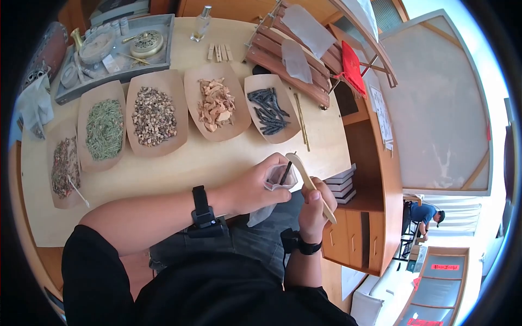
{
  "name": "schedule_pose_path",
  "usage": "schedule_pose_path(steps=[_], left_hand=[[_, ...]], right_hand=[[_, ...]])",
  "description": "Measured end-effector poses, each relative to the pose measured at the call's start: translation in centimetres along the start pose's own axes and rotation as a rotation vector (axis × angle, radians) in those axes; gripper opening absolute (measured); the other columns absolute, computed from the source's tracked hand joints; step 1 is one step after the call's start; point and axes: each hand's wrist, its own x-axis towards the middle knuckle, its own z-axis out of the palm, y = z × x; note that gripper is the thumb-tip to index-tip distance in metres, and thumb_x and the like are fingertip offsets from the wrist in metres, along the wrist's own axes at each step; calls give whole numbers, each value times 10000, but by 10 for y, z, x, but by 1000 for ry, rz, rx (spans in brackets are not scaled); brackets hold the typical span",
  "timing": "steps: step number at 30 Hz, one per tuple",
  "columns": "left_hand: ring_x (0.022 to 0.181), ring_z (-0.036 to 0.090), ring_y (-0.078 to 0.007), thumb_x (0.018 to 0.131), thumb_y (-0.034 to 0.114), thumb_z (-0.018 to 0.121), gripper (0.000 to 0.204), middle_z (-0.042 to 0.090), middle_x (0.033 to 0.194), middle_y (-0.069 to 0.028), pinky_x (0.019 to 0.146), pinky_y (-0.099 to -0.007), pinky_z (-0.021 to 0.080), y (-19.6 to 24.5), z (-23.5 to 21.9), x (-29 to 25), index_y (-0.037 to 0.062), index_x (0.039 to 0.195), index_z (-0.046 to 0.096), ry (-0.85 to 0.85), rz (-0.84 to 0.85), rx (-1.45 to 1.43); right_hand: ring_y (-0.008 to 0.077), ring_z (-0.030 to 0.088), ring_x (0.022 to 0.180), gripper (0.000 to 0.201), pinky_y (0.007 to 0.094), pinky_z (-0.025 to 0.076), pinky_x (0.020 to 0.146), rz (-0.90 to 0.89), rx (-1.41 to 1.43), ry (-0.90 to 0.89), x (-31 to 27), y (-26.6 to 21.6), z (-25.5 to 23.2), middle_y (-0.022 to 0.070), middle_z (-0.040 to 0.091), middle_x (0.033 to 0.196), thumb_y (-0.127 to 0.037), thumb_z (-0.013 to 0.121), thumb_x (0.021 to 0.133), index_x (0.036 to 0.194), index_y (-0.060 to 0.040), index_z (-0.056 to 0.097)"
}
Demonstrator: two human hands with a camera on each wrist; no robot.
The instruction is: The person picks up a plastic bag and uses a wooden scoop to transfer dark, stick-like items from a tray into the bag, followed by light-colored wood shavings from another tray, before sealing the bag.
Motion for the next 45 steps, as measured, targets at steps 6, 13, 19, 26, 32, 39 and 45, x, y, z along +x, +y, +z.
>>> schedule_pose_path(steps=[6, 13, 19, 26, 32, 39, 45], left_hand=[[1017, 547, -111, 972, 66, 708, 505, 571, 1107, -21, 889, -311, 500, 1, 0, -1, 64, 1411, 457, -4, 35, 37], [1078, 566, -128, 1007, 66, 699, 565, 585, 1183, -38, 929, -321, 511, -6, -5, 1, 46, 1495, 417, -30, 85, 49], [1073, 569, -120, 1002, 53, 702, 512, 589, 1186, -33, 921, -319, 513, -8, -5, 2, 53, 1449, 452, -52, 97, 30], [1069, 563, -119, 991, 54, 710, 433, 580, 1145, -13, 955, -323, 495, -2, -5, -2, 57, 1362, 488, -26, 55, 108], [1081, 613, -165, 923, 113, 776, 442, 620, 1126, -20, 967, -355, 520, 8, -1, -9, 71, 1294, 541, -154, 76, 407], [1084, 667, -205, 910, 216, 806, 498, 694, 1157, -74, 981, -381, 551, 13, -5, -8, 73, 1314, 552, -245, -62, 509], [1101, 671, -206, 921, 226, 798, 495, 703, 1175, -78, 994, -381, 548, 11, -6, -8, 66, 1320, 554, -232, -65, 517]], right_hand=[[125, 368, 692, 551, 316, 262, 639, 26, 69, -21, -9, 1, 0, 17, 437, 721, -463, 577, 1064, 762, -8, 501], [132, 373, 703, 556, 317, 275, 644, 30, 26, -29, -11, -8, 5, 24, 443, 724, -455, 579, 1055, 743, -5, 483], [169, 527, 712, 639, 311, 398, 684, 1, -92, 93, -16, -6, 1, 78, 580, 718, -525, 605, 1005, 879, 100, 650], [150, 532, 695, 584, 304, 397, 628, -81, -98, 255, 10, -1, -1, 59, 585, 711, -472, 616, 986, 844, 94, 641], [315, 492, 636, 271, 415, 397, 600, -228, -435, -313, 99, -19, -2, 143, 503, 718, -125, 690, 975, 788, 12, 550], [382, 589, 734, 208, 453, 467, 675, -407, -486, -561, 155, 2, 41, 160, 580, 802, -133, 737, 979, 861, 3, 633], [401, 591, 740, 251, 462, 465, 671, -506, -570, -605, 168, 19, 53, 164, 583, 785, -139, 731, 981, 824, 4, 597]])
